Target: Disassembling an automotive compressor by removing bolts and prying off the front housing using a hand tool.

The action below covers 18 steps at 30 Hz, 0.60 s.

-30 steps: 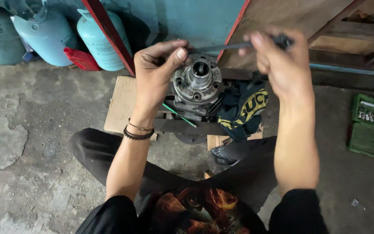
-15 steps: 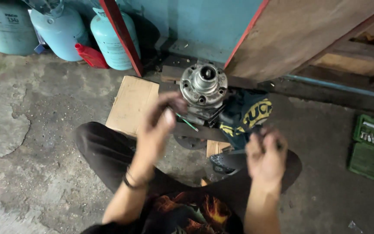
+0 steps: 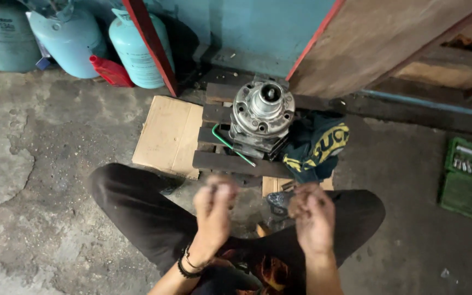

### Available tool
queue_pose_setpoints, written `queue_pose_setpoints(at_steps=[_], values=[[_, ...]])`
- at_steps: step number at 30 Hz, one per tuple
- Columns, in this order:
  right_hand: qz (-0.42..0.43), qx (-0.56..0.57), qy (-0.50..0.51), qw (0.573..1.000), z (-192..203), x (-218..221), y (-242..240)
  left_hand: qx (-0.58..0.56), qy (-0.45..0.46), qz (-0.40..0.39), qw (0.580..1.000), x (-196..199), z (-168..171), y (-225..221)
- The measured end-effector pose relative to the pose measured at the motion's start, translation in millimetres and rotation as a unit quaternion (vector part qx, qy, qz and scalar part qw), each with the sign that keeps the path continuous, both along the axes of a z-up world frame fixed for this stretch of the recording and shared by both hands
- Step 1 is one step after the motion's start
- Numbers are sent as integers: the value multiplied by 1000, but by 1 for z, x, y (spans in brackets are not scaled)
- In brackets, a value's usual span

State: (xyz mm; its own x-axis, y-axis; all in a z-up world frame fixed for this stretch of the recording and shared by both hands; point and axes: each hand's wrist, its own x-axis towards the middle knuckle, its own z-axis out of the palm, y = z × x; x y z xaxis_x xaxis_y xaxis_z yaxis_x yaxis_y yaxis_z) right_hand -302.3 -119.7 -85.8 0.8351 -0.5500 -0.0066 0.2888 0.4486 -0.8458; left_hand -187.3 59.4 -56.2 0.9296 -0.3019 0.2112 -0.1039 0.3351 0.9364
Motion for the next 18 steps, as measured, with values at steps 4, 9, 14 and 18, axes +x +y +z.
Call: queue_pose_setpoints(at_steps=[4, 9, 14, 18], values=[[-11, 96, -103, 990, 38, 12, 10, 218, -62, -176, 958, -4, 62, -8], [57, 93, -165, 980, 56, 32, 26, 306, -151, -214, 915, -19, 26, -16], [-18, -134, -88, 987, 56, 51, -17, 302, -92, -124, 941, 10, 37, 5], [-110, -305, 72, 943, 61, 54, -18, 167, -26, -30, 985, 31, 45, 21]])
